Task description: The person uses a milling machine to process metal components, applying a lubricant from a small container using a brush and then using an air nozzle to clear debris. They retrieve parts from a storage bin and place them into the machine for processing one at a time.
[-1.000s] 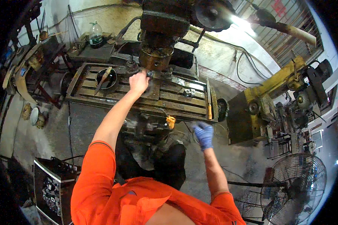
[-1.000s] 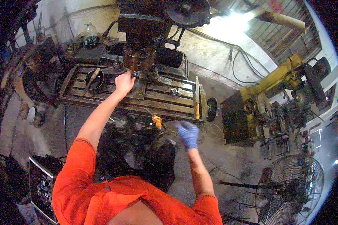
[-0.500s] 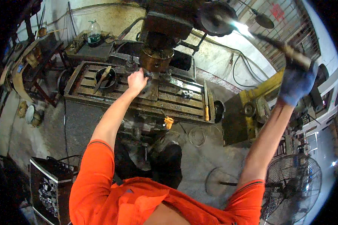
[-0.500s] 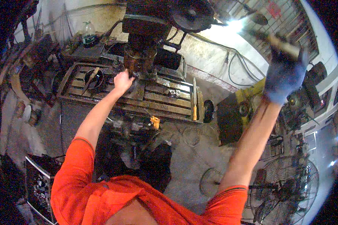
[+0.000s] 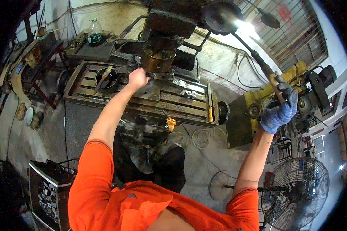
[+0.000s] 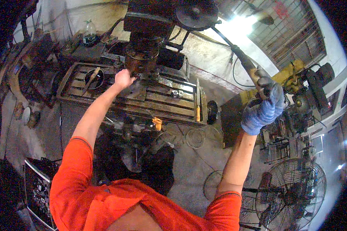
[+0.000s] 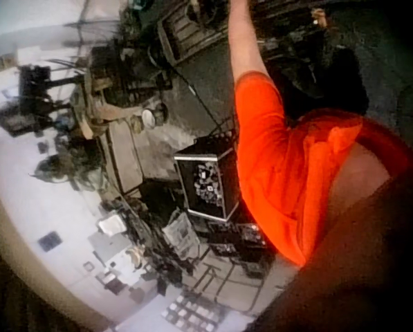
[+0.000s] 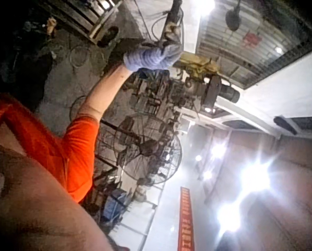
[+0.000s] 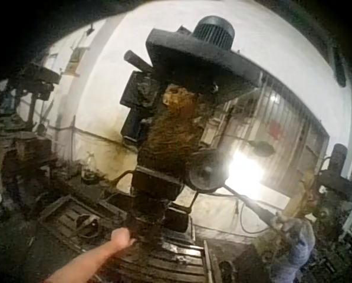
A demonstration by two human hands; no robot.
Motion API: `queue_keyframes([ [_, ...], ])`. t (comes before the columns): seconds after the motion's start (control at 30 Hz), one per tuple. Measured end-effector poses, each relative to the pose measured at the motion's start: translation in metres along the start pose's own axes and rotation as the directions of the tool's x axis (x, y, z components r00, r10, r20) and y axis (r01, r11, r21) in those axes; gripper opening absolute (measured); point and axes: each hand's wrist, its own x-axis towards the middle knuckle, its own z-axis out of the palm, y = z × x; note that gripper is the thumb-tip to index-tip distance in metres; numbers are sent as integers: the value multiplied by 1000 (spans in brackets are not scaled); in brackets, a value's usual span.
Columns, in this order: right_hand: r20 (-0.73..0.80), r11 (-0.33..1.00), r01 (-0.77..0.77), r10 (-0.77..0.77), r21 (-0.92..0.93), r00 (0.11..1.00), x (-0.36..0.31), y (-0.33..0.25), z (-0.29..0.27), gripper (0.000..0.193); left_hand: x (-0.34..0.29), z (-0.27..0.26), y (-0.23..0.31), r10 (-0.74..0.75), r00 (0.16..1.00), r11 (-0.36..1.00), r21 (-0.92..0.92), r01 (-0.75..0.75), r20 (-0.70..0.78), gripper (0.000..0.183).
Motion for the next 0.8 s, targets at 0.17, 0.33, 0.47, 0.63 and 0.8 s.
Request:
queue_keyframes([
  [0.17, -18, 982, -103, 107, 158, 994, -3, 10, -5, 30, 0, 2, -2, -79, 997, 996, -47, 79, -10, 38],
  [0.33, -153, 971, -189, 211, 147, 965, -30, -2, 11, 26, 4, 9, -6, -97, 995, 995, -29, 97, 14, 41],
  [0.47, -18, 994, -33, 31, -104, 999, -25, 12, -9, 12, 2, 12, -4, -56, 996, 998, -30, 54, -66, 38],
  [0.63, -146, 988, -143, 132, -63, 980, -46, 11, 3, 30, -1, 12, 0, -36, 996, 999, -25, 35, -76, 32],
  [0.8, -107, 987, -163, 162, -1, 981, -27, 2, 2, 36, -1, 15, -5, -16, 992, 999, -35, 12, -127, 30],
])
